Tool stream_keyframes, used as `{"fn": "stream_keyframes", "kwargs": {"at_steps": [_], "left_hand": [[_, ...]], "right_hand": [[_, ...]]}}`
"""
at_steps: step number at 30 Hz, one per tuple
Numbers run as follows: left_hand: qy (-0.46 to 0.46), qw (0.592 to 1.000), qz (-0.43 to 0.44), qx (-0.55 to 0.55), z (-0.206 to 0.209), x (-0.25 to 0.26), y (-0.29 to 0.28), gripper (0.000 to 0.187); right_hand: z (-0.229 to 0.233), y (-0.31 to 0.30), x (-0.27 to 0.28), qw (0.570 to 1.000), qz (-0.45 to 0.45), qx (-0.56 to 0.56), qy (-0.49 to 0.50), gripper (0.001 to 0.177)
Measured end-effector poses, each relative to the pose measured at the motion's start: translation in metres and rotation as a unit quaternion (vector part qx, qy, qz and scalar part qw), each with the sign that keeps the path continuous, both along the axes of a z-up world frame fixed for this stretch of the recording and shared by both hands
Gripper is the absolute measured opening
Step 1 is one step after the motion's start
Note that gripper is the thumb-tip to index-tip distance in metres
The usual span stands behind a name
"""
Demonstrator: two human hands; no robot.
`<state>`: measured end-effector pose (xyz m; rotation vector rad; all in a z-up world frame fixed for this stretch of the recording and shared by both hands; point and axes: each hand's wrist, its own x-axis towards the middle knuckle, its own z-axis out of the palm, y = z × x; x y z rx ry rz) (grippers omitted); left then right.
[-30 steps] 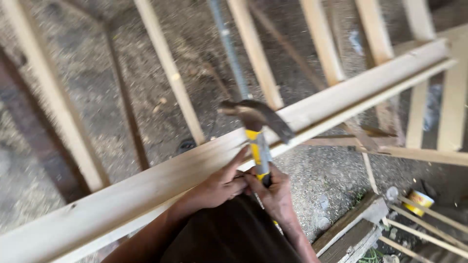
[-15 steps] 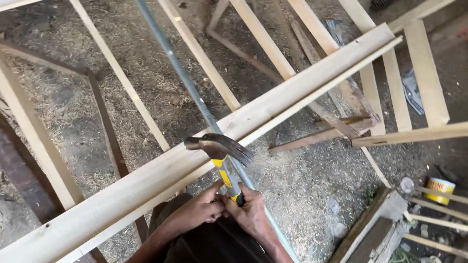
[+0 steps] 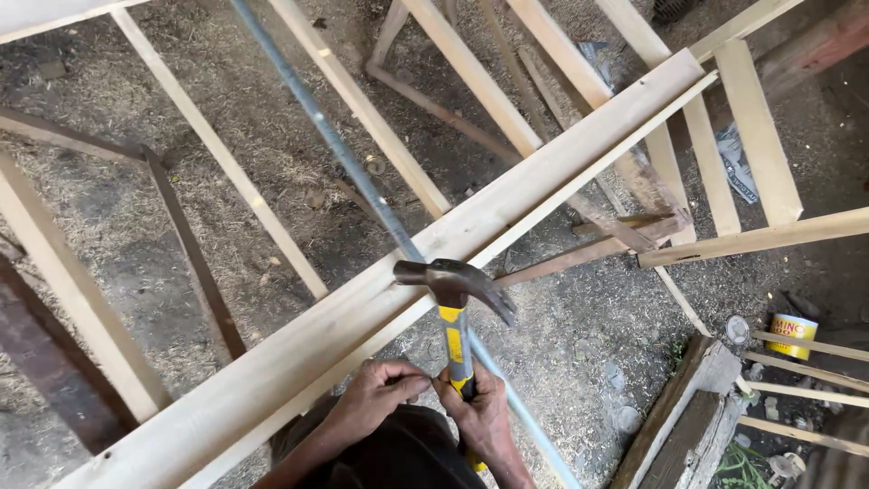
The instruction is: The person hammers nails into a wooden lattice frame structure, holding planks aligned with one hand while driving nails with a claw hammer. They reposition boards, adjust the frame sections, and continue nailing along the rails of the assembly.
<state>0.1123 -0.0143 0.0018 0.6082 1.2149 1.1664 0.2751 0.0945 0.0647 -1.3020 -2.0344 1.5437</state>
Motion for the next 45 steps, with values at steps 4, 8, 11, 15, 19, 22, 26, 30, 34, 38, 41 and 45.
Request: {"fn": "stream_keyframes", "kwargs": {"at_steps": [4, 8, 11, 15, 19, 22, 26, 30, 34, 38, 41, 45], "left_hand": [[-0.094, 0.990, 0.078, -0.075, -0.015, -0.030, -0.006, 0.024], [-0.016, 0.985, 0.172, -0.024, -0.027, -0.067, -0.038, 0.020], [0.191, 0.964, 0.181, 0.025, -0.067, -0.136, -0.026, 0.021], [0.327, 0.938, 0.107, 0.033, -0.075, -0.146, -0.031, 0.020], [0.384, 0.914, 0.082, 0.105, -0.090, -0.142, -0.017, 0.020], [0.442, 0.888, 0.071, 0.110, -0.096, -0.133, -0.017, 0.021], [0.477, 0.873, 0.045, 0.093, -0.099, -0.132, -0.016, 0.021], [0.491, 0.861, 0.048, 0.126, -0.100, -0.131, -0.016, 0.018], [0.505, 0.855, 0.032, 0.117, -0.095, -0.130, -0.017, 0.016], [0.540, 0.834, 0.023, 0.111, -0.106, -0.131, -0.014, 0.010], [0.499, 0.857, 0.051, 0.121, -0.110, -0.130, -0.026, 0.013], [0.475, 0.855, 0.001, -0.207, -0.095, -0.191, -0.053, 0.030]], "right_hand": [[-0.023, -0.013, -0.020, 0.994, -0.042, -0.098, -0.012, 0.006], [0.018, -0.039, -0.042, 0.997, -0.026, -0.064, -0.025, 0.011], [0.035, -0.036, -0.067, 0.995, -0.053, -0.008, -0.087, 0.020], [0.042, -0.056, -0.050, 0.994, -0.095, -0.014, -0.056, 0.028], [0.040, -0.059, -0.054, 0.996, -0.061, 0.028, -0.067, 0.033], [0.038, -0.066, -0.045, 0.995, -0.053, 0.015, -0.085, 0.037], [0.038, -0.066, -0.045, 0.996, -0.026, -0.003, -0.083, 0.036], [0.016, -0.062, -0.040, 0.992, 0.033, 0.098, -0.077, 0.034], [-0.034, -0.056, -0.031, 0.974, 0.058, 0.110, -0.189, 0.040], [-0.031, -0.053, -0.040, 0.893, 0.179, 0.104, -0.399, 0.030], [-0.002, -0.062, -0.034, 0.943, 0.085, 0.107, -0.303, 0.030], [0.034, -0.057, -0.039, 0.983, 0.041, 0.154, 0.096, 0.015]]}}
